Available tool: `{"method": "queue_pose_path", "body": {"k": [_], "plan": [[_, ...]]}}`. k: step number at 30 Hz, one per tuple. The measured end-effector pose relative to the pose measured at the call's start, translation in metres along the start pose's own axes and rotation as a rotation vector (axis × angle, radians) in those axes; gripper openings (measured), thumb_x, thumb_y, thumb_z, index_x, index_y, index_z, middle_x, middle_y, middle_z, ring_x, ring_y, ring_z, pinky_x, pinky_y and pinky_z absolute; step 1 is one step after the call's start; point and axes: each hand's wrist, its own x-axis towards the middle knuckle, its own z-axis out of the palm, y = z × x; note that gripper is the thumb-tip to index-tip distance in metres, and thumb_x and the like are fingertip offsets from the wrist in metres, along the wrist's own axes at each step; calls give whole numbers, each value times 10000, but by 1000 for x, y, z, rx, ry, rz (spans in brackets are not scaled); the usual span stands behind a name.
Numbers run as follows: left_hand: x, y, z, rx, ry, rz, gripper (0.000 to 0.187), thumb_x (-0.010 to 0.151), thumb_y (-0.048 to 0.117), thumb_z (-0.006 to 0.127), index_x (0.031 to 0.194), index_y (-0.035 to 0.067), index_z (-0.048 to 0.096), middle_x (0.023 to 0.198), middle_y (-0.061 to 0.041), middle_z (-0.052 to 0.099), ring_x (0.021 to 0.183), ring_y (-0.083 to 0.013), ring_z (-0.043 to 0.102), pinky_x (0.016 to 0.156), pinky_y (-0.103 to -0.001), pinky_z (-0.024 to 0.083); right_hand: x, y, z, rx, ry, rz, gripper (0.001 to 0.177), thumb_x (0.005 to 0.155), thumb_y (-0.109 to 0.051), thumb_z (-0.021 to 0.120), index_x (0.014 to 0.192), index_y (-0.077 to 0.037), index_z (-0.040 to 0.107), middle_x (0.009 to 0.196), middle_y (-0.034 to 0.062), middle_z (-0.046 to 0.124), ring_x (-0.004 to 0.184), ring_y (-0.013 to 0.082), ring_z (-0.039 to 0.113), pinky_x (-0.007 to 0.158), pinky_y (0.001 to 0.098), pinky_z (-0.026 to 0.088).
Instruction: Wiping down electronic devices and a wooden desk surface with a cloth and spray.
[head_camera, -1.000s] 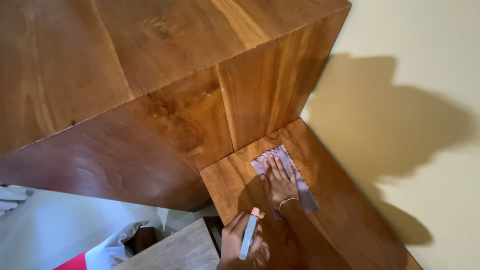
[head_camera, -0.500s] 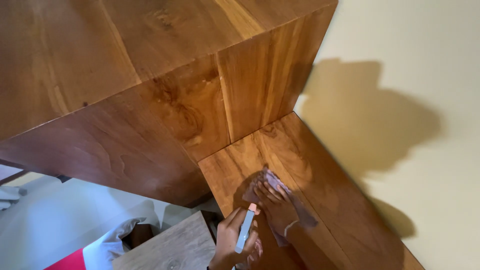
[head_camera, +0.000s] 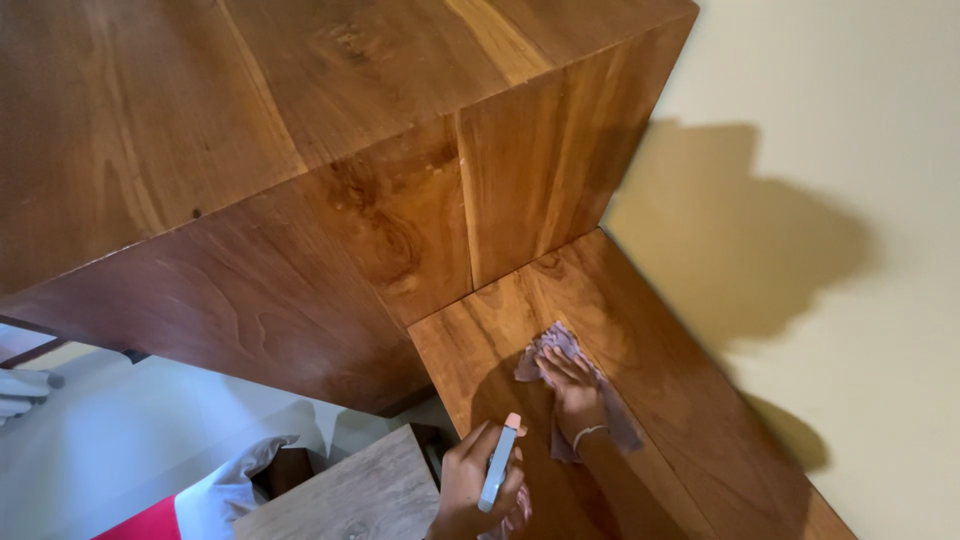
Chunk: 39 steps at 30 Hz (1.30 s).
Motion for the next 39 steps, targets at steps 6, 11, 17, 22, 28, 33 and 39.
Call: {"method": "queue_pose_path", "body": {"k": [6, 11, 17, 22, 28, 33, 39], "plan": [[-5, -3, -3, 91, 83, 71, 328, 686, 68, 652, 996, 86, 758, 732, -36, 701, 514, -175, 588, 509, -283, 508, 30, -23, 12, -33, 1, 63, 472, 904, -107, 558, 1367, -149, 643, 1496, -5, 581, 1407, 172, 504, 1176, 395, 338], [-11, 4, -12, 50, 71, 20, 325, 725, 105, 648, 1031, 82, 753, 785, -30, 731, 576, -178, 669, 554, -273, 544, 33, -40, 4, -79, -34, 109, 463, 920, -138, 546, 1372, -189, 633, 1515, -71, 552, 1429, 109, 460, 1203, 372, 293], [-21, 7, -15, 33, 75, -9, 320, 729, 92, 641, 1029, 75, 751, 783, -34, 729, 571, -173, 659, 539, -270, 534, 29, -71, 12, -197, -245, 54, 719, 843, -98, 480, 1521, -332, 425, 1631, -161, 352, 1516, 80, 275, 1239, 457, 125], [-29, 7, -12, 35, 87, 48, 299, 699, 111, 626, 967, 51, 743, 705, -24, 695, 513, -153, 587, 477, -266, 472, 4, -103, 24, -14, -60, -71, 472, 998, -440, 432, 1457, -350, 499, 1565, -155, 469, 1492, 73, 330, 1282, 438, 60], [-43, 16, -14, 38, 92, 44, 342, 732, 101, 643, 1059, 76, 741, 785, -44, 723, 550, -191, 609, 527, -280, 508, -35, -85, 21, 91, -101, -126, 407, 965, -312, 471, 1288, -217, 699, 1481, -57, 587, 1417, 114, 460, 1191, 390, 233], [-48, 12, -9, 57, 76, 44, 316, 724, 104, 655, 1022, 65, 751, 750, -52, 698, 506, -192, 573, 493, -288, 482, -54, -98, -26, 386, 165, -120, 265, 956, -148, 567, 1151, -132, 745, 1345, 14, 689, 1314, 172, 596, 1202, 360, 404], [-53, 15, -12, -29, 48, 24, 344, 707, 61, 646, 1037, 51, 741, 803, -34, 726, 590, -175, 652, 564, -261, 516, -55, -68, -47, -266, 100, -89, 451, 962, -268, 551, 1403, -201, 615, 1514, -7, 565, 1423, 165, 493, 1212, 429, 284]]}}
